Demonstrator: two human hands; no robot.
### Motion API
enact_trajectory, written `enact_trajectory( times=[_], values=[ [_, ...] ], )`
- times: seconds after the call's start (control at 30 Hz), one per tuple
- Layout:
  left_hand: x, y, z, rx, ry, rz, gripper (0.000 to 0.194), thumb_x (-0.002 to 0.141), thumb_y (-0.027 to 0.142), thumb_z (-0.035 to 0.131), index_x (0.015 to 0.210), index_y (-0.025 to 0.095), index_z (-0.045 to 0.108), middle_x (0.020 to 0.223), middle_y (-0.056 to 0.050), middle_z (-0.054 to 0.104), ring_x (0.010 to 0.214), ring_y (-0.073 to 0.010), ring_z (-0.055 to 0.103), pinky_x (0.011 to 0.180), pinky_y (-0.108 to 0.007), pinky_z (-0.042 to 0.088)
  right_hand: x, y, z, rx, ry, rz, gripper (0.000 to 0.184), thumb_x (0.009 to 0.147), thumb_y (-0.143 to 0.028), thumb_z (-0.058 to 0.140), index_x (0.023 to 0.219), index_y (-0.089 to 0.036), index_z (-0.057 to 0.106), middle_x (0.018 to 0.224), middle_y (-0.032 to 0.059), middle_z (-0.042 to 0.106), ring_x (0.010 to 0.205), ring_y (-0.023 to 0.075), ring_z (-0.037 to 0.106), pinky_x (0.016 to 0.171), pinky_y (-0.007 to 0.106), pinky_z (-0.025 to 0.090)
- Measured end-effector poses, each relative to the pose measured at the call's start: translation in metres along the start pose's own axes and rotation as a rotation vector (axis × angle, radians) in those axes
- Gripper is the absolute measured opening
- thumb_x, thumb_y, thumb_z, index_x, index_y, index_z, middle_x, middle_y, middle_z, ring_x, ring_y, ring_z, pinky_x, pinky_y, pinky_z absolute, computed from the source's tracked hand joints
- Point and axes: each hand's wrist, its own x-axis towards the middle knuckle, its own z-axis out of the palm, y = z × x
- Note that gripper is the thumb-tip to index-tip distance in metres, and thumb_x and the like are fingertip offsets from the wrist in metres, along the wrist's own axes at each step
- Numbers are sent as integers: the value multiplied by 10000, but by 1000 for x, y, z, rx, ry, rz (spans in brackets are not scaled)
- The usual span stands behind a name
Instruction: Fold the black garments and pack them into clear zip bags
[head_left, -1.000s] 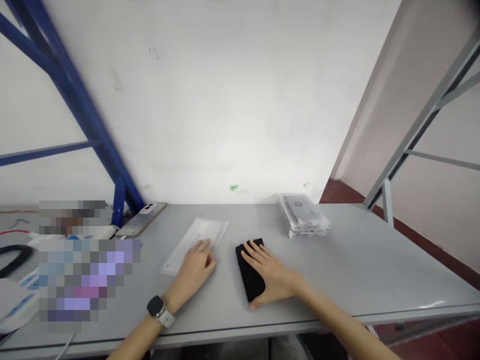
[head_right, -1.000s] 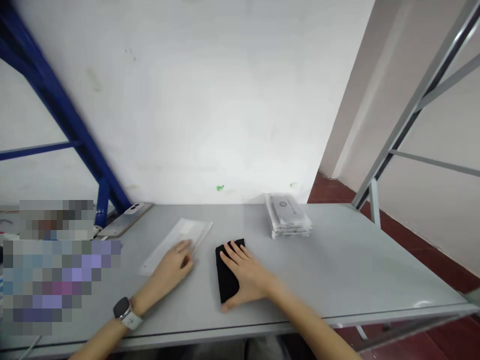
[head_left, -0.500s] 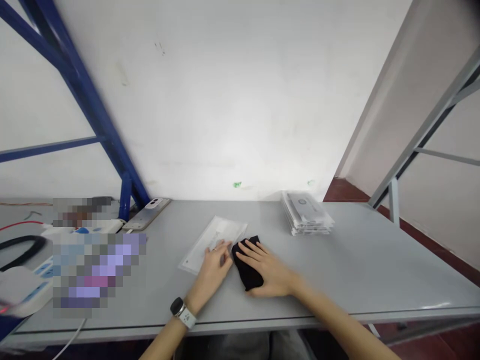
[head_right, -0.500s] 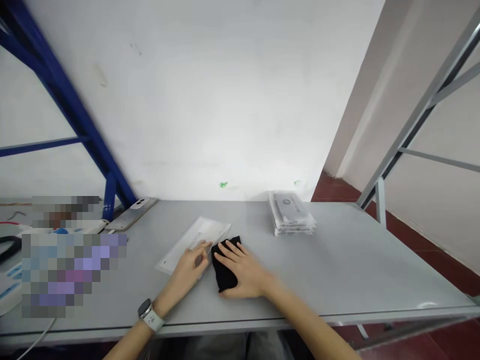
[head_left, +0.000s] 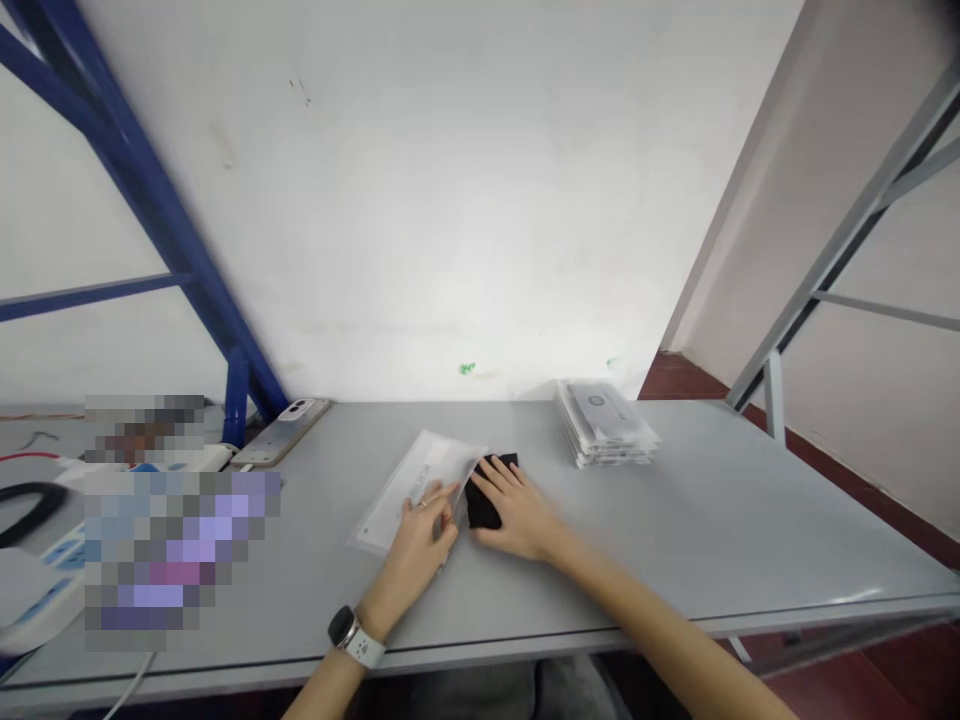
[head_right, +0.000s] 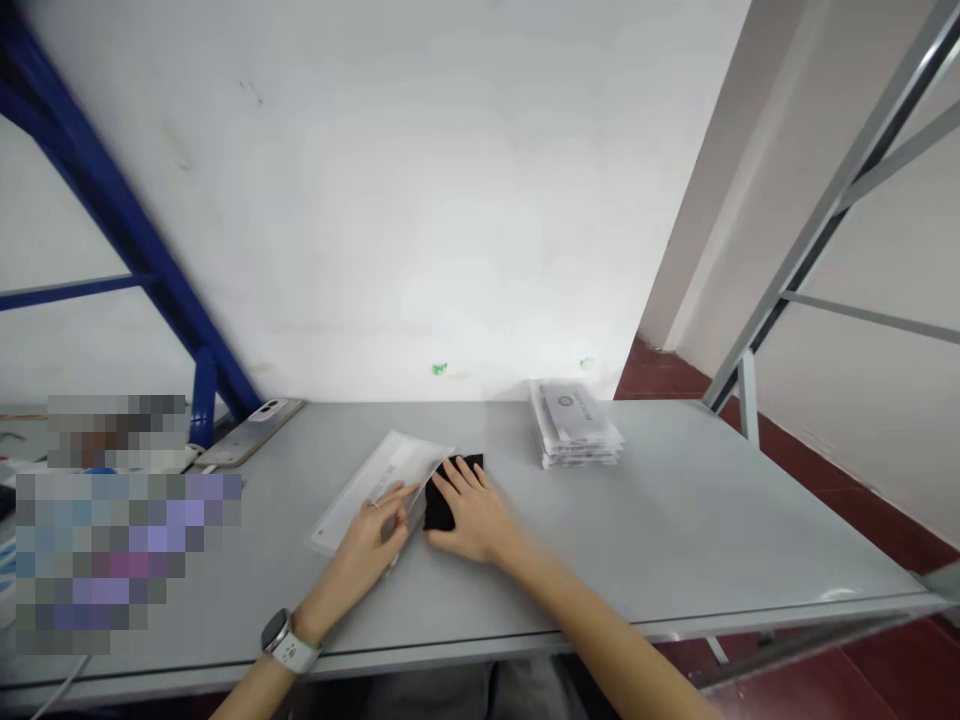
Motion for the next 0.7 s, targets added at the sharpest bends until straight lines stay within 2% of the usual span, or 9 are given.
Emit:
enact_trajectory(
  times=[0.03,0.1,0.23,0.33,0.4,0.47,0.6,0.7],
  values=[
    [0,-1,0,3,0,-1,159,801,180,390,676,211,482,1371,-90,554,1379,-317,354,1063,-671,243,5,-2,2,-15,19,38,855,794,-535,605,1486,-149,282,1565,139,186,1446,317,112,1159,508,134],
    [1,-2,0,6,14,-7,161,807,192,388,677,212,481,1356,-98,567,1371,-322,368,1055,-674,256,8,-8,3,-26,34,18,836,800,-545,599,1472,-142,309,1558,146,212,1443,321,126,1157,508,139],
    [1,-1,-3,-20,82,8,175,813,200,367,678,216,477,1339,-115,578,1317,-305,450,1043,-628,325,-1,-17,-4,22,-26,-246,787,813,-553,603,1457,-186,338,1532,93,307,1444,260,154,1174,453,122],
    [0,0,-5,-36,64,10,177,816,208,358,667,218,453,1376,-107,546,1333,-312,428,1044,-645,308,-1,-16,-8,46,-60,-321,724,828,-510,611,1438,-199,373,1514,68,349,1440,226,175,1182,416,122],
    [0,1,-4,-37,44,6,173,815,212,358,668,217,450,1402,-104,520,1363,-321,380,1051,-666,273,8,-14,-5,34,-44,-264,712,843,-495,597,1441,-183,368,1513,78,349,1439,230,182,1181,420,134],
    [-1,2,-3,-46,34,10,169,821,219,361,682,217,458,1418,-106,503,1376,-318,360,1060,-666,253,20,-13,1,6,-5,-137,717,868,-489,558,1454,-139,338,1527,113,312,1441,250,172,1177,444,143],
    [0,1,-3,-79,45,32,160,823,226,374,681,222,449,1403,-98,521,1341,-309,416,1068,-645,260,34,-17,15,-18,83,101,724,913,-448,476,1480,-60,250,1547,171,228,1445,288,137,1173,494,122],
    [1,2,-4,-107,77,52,155,802,209,385,661,225,448,1375,-97,550,1290,-296,482,1058,-594,325,25,-17,12,37,54,69,775,903,-494,485,1496,-81,208,1565,160,166,1453,296,81,1171,503,124]
  ],
)
